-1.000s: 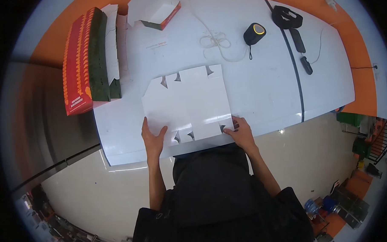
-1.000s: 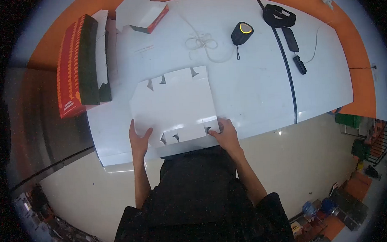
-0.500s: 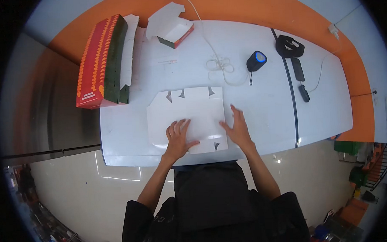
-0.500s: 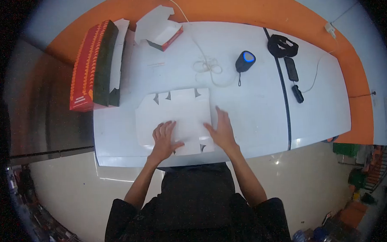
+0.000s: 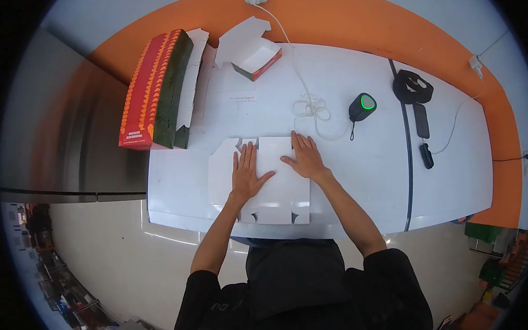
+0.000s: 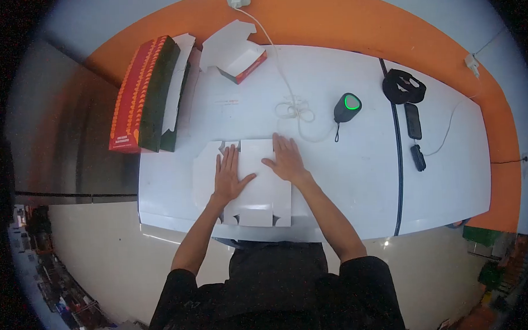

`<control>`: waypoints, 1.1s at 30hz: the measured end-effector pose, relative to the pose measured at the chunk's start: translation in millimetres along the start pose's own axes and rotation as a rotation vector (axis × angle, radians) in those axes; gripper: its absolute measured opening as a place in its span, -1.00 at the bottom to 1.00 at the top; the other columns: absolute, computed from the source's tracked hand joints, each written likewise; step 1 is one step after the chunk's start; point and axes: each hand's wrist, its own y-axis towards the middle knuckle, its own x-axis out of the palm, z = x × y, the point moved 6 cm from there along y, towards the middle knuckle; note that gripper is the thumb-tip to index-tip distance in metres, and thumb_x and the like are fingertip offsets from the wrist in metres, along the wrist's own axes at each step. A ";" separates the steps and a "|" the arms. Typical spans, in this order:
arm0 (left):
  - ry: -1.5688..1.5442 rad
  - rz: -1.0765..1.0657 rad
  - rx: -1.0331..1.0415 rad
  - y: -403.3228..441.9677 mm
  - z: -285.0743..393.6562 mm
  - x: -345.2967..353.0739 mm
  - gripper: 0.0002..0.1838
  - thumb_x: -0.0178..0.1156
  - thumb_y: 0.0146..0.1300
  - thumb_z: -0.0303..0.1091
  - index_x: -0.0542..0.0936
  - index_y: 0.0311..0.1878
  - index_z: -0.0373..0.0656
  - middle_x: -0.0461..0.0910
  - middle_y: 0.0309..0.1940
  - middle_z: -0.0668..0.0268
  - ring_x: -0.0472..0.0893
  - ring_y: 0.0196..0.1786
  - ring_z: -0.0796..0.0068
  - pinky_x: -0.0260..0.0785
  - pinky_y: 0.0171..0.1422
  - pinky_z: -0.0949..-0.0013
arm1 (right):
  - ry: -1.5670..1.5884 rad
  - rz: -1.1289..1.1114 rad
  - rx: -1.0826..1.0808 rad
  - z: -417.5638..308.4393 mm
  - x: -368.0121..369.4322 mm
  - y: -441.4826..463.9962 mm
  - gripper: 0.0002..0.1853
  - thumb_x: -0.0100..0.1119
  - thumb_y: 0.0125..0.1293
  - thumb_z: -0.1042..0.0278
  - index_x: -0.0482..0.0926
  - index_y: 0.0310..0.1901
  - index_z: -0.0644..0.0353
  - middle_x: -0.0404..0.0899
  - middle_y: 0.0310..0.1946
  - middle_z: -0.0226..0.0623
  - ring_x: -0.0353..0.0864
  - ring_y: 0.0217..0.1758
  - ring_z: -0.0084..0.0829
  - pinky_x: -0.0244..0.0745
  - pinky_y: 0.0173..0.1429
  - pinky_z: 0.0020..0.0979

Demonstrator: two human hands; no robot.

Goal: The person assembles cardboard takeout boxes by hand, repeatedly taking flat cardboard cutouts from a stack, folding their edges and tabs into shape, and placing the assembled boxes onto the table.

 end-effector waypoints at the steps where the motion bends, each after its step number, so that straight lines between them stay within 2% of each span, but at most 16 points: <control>1: 0.002 -0.008 -0.001 0.8 0.7 0.4 0.15 0.19 0.38 0.37 0.07 0.65 -0.45 0.00 0.71 -0.10 -0.06 0.76 -0.07 -0.34 0.78 -0.23 | 0.034 -0.044 0.010 2.0 -3.5 2.8 0.04 0.34 0.36 -0.21 0.18 0.54 0.52 0.35 0.48 0.17 0.30 0.56 0.06 0.01 0.67 0.11; 7: 0.001 0.002 0.005 0.8 2.7 1.7 0.14 0.20 0.39 0.34 0.04 0.65 -0.46 -0.02 0.71 -0.10 -0.07 0.76 -0.10 -0.36 0.78 -0.23 | 0.040 -0.271 0.195 -3.1 -16.4 30.6 -0.14 0.44 0.29 -0.15 0.40 0.46 0.25 0.40 0.42 0.11 0.33 0.52 0.10 0.09 0.61 0.13; 10: -0.103 0.018 0.025 -2.1 -2.9 1.3 0.09 0.28 0.40 0.18 0.03 0.67 -0.41 -0.05 0.73 -0.08 -0.16 0.77 -0.14 -0.37 0.78 -0.20 | 0.000 0.039 0.133 -5.4 -16.3 19.8 -0.11 0.50 0.25 -0.07 0.36 0.51 0.19 0.36 0.45 0.13 0.30 0.50 0.17 0.13 0.56 0.19; 13: -0.321 0.265 -0.076 -32.9 -16.1 -30.6 0.02 0.40 0.36 -0.03 0.09 0.66 -0.36 0.00 0.71 -0.09 -0.11 0.75 -0.22 -0.34 0.77 -0.21 | 0.142 0.255 0.200 -10.9 -49.2 -19.8 -0.05 0.54 0.23 -0.01 0.29 0.53 0.28 0.32 0.45 0.18 0.25 0.53 0.19 0.13 0.59 0.16; 15: -0.302 0.420 -0.319 -72.7 -32.4 -53.3 -0.01 0.45 0.31 -0.22 0.11 0.66 -0.31 0.02 0.70 -0.12 -0.10 0.73 -0.30 -0.31 0.76 -0.24 | 0.320 0.214 0.380 -2.3 -59.3 -66.9 -0.02 0.50 0.27 -0.02 0.23 0.54 0.38 0.32 0.42 0.25 0.26 0.53 0.25 0.17 0.60 0.11; 17: -0.192 0.462 -0.623 -121.7 -65.4 -56.2 -0.07 0.44 0.32 -0.20 0.19 0.61 -0.40 0.11 0.65 -0.20 0.04 0.69 -0.26 -0.16 0.75 -0.18 | 0.290 0.004 0.558 10.0 -37.8 -126.2 -0.04 0.46 0.32 -0.05 0.24 0.52 0.46 0.33 0.41 0.27 0.30 0.51 0.25 0.26 0.57 0.04; 20: -0.546 0.210 -0.704 -162.6 -100.1 -26.9 -0.07 0.47 0.31 -0.17 0.25 0.57 -0.48 0.20 0.59 -0.28 0.18 0.65 -0.23 0.05 0.71 -0.04 | 0.563 -0.125 0.606 -8.1 -13.4 -182.5 -0.03 0.44 0.34 -0.09 0.26 0.51 0.51 0.35 0.39 0.28 0.36 0.48 0.20 0.31 0.56 -0.01; 21: -0.601 0.180 -0.654 -160.8 -89.7 -35.1 -0.06 0.49 0.29 -0.15 0.27 0.55 -0.53 0.24 0.57 -0.29 0.30 0.60 -0.21 0.19 0.67 0.09 | 0.607 -0.126 0.584 -20.6 -10.9 -187.8 -0.03 0.44 0.33 -0.09 0.26 0.50 0.52 0.35 0.39 0.28 0.36 0.49 0.18 0.30 0.58 -0.03; 24: -0.438 0.128 -0.607 -156.2 -77.8 -46.6 -0.05 0.47 0.30 -0.19 0.22 0.58 -0.50 0.23 0.58 -0.30 0.29 0.62 -0.20 0.19 0.67 0.11 | 0.567 -0.059 0.550 -51.5 -9.4 -194.4 -0.06 0.43 0.35 -0.08 0.28 0.52 0.45 0.33 0.41 0.27 0.35 0.51 0.18 0.26 0.61 -0.05; 27: -0.478 0.169 -0.583 -152.8 -72.3 -68.5 -0.12 0.50 0.25 -0.30 0.32 0.54 -0.46 0.36 0.50 -0.28 0.40 0.54 -0.18 0.25 0.63 0.09 | 0.428 0.038 0.492 -69.4 -12.8 -192.8 -0.08 0.45 0.34 -0.01 0.27 0.55 0.37 0.29 0.43 0.27 0.32 0.53 0.18 0.26 0.61 -0.03; 29: -0.543 0.252 -0.562 -155.9 -70.4 -86.2 -0.19 0.52 0.22 -0.37 0.39 0.49 -0.40 0.48 0.38 -0.19 0.52 0.42 0.00 0.37 0.49 0.11 | 0.303 0.083 0.407 -89.6 -38.0 -188.5 -0.08 0.49 0.31 0.05 0.26 0.56 0.31 0.30 0.41 0.26 0.34 0.50 0.18 0.29 0.58 0.00; 30: -0.578 0.291 -0.553 -158.0 -69.1 -93.0 -0.22 0.52 0.21 -0.41 0.42 0.47 -0.37 0.55 0.33 -0.14 0.58 0.35 0.09 0.43 0.43 0.12 | 0.413 0.093 0.468 -93.5 -44.6 -186.5 -0.10 0.51 0.28 0.09 0.28 0.54 0.30 0.32 0.38 0.25 0.38 0.46 0.18 0.34 0.53 0.01; 32: -0.702 0.343 -0.684 -163.5 -77.6 -100.9 -0.31 0.53 0.17 -0.48 0.49 0.37 -0.34 0.62 0.13 0.01 0.64 0.13 0.28 0.51 0.21 0.22 | 0.638 0.115 0.585 -100.2 -51.1 -183.5 -0.12 0.55 0.23 0.17 0.33 0.50 0.28 0.36 0.33 0.21 0.47 0.36 0.17 0.42 0.44 0.03; 33: -0.763 0.367 -0.748 -166.3 -84.3 -102.4 -0.35 0.53 0.15 -0.52 0.52 0.32 -0.33 0.66 0.03 0.09 0.67 0.02 0.38 0.54 0.11 0.26 | 0.461 0.190 0.587 -98.3 -49.2 -188.1 -0.17 0.56 0.21 0.20 0.38 0.46 0.27 0.40 0.28 0.17 0.50 0.31 0.14 0.46 0.39 0.02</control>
